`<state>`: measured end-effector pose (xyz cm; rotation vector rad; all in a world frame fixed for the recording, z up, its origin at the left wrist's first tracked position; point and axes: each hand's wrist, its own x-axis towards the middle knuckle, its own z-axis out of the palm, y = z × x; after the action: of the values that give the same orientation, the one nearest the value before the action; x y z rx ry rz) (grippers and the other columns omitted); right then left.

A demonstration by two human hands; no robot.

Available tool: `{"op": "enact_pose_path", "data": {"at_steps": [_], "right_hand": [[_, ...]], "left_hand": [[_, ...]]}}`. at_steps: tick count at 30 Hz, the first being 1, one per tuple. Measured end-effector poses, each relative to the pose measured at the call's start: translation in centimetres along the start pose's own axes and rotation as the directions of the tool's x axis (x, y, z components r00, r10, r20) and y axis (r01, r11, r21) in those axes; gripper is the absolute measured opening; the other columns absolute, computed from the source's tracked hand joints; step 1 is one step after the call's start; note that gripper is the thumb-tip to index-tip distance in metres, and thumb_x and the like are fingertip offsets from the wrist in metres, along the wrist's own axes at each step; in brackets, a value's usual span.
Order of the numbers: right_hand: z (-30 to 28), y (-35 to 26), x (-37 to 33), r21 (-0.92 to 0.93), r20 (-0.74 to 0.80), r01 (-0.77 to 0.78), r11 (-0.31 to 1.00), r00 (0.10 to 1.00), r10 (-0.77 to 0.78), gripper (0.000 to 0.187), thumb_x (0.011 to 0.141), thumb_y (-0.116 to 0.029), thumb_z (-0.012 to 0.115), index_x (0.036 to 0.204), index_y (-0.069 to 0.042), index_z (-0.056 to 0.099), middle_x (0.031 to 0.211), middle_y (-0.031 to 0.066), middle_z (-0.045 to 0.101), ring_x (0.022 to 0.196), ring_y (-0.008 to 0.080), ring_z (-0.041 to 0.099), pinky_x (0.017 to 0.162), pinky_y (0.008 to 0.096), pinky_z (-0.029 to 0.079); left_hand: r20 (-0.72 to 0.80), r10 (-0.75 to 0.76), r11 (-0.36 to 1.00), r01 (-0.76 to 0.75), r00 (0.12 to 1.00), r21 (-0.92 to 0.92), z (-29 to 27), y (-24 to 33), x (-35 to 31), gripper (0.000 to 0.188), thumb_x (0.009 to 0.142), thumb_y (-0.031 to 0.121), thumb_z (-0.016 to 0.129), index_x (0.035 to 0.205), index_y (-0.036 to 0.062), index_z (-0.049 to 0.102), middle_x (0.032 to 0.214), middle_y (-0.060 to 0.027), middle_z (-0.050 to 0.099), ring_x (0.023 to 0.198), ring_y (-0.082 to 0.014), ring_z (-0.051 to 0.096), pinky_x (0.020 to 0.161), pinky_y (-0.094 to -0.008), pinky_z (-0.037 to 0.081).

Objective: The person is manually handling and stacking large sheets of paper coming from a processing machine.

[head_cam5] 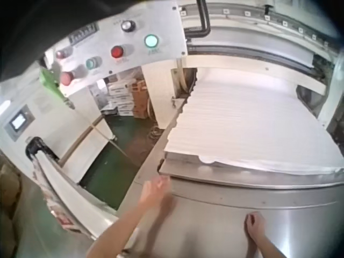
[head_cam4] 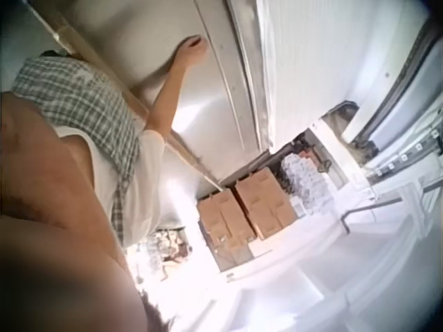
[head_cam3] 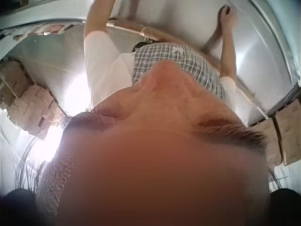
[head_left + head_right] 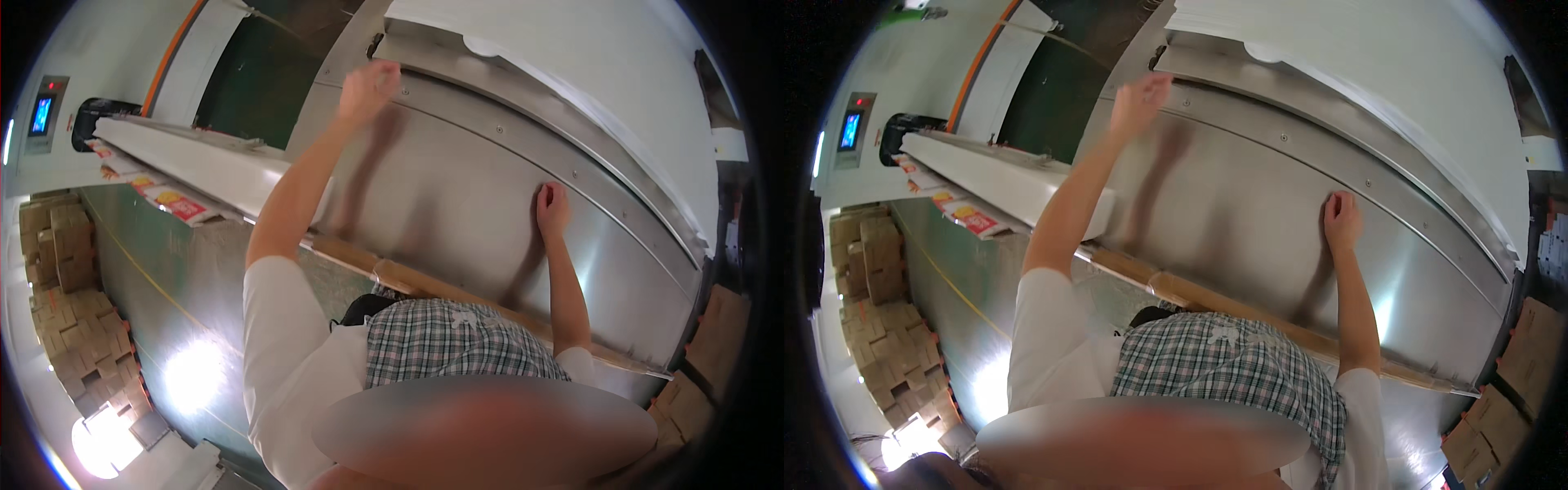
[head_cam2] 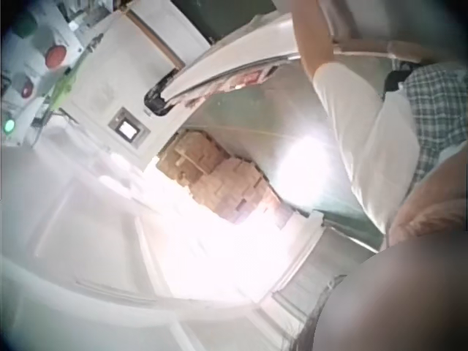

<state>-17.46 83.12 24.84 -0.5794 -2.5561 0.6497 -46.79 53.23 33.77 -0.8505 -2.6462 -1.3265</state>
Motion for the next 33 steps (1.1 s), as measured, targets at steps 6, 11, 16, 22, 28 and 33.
{"op": "enact_pose_path", "data": {"at_steps": [6, 11, 16, 22, 28, 33], "right_hand": [[0.7, -0.8, 0.1, -0.115, -0.01, -0.01, 0.993, 1.0, 0.009, 0.006, 0.081, -0.012, 0.054, 0.084, -0.007, 0.053, 0.074, 0.0097, 0.055, 0.061, 0.0277, 0.053, 0.054, 0.0371, 0.043], [0.6, -1.2, 0.3, -0.119, -0.002, -0.036, 0.992, 0.999, 0.036, 0.005, 0.08, -0.01, 0.055, 0.083, -0.007, 0.052, 0.073, 0.0086, 0.054, 0.059, 0.0263, 0.054, 0.051, 0.0357, 0.043], [0.5, -1.9, 0.9, -0.128, 0.008, -0.062, 0.99, 0.998, 0.063, 0.005, 0.078, -0.005, 0.056, 0.081, -0.006, 0.052, 0.07, 0.0081, 0.053, 0.054, 0.0234, 0.052, 0.048, 0.0317, 0.042], [0.8, -1.8, 0.9, -0.131, -0.018, -0.044, 0.99, 0.999, 0.042, 0.005, 0.077, -0.004, 0.056, 0.08, -0.005, 0.052, 0.069, 0.0083, 0.052, 0.054, 0.0233, 0.051, 0.048, 0.0312, 0.042], [0.8, -2.4, 1.2, -0.114, -0.036, 0.012, 0.993, 0.999, -0.016, 0.005, 0.077, -0.005, 0.056, 0.08, -0.006, 0.052, 0.07, 0.0083, 0.053, 0.055, 0.0247, 0.053, 0.049, 0.0325, 0.043], [0.5, -1.5, 0.5, -0.141, -0.045, -0.028, 0.99, 0.999, 0.022, 0.006, 0.077, -0.007, 0.056, 0.081, -0.007, 0.052, 0.071, 0.0086, 0.054, 0.057, 0.0262, 0.054, 0.05, 0.0338, 0.044]], "left_hand": [[-0.314, -0.159, 0.987, 0.139, 0.936, -0.087, 5.3, -8.6, 14.0, 0.028, 0.081, 0.03, 0.053, 0.092, 0.0063, 0.064, 0.085, -0.0154, 0.064, 0.076, -0.0313, 0.061, 0.068, -0.0379, 0.046], [-0.338, -0.363, 0.894, 0.222, 0.869, -0.388, 9.4, -11.8, 19.3, 0.029, 0.083, 0.025, 0.051, 0.094, 0.0016, 0.064, 0.079, -0.0063, 0.065, 0.072, -0.0149, 0.059, 0.069, -0.0273, 0.044], [-0.368, -0.363, 0.791, 0.074, 0.856, -0.607, 10.9, -13.8, 21.6, 0.027, 0.083, 0.022, 0.05, 0.087, -0.0005, 0.064, 0.081, -0.005, 0.064, 0.076, -0.0126, 0.056, 0.069, -0.0261, 0.042], [-0.146, -0.341, 0.756, 0.178, 0.929, -0.63, 9.4, -14.1, 19.8, 0.028, 0.08, 0.028, 0.053, 0.087, 0.0026, 0.063, 0.072, -0.008, 0.062, 0.066, -0.0189, 0.056, 0.063, -0.0329, 0.044], [0.072, -0.167, 0.932, 0.182, 0.983, -0.313, 5.9, -14.2, 19.8, 0.038, 0.081, 0.039, 0.053, 0.088, 0.0034, 0.063, 0.076, -0.0079, 0.062, 0.074, -0.0186, 0.057, 0.068, -0.0333, 0.043], [0.557, -0.049, 0.894, -0.212, 0.829, 0.395, 8.1, -3.9, 21.5, 0.068, 0.076, 0.066, 0.043, 0.108, 0.0075, 0.057, 0.109, -0.0157, 0.058, 0.105, -0.0299, 0.052, 0.086, -0.0373, 0.042]]}}
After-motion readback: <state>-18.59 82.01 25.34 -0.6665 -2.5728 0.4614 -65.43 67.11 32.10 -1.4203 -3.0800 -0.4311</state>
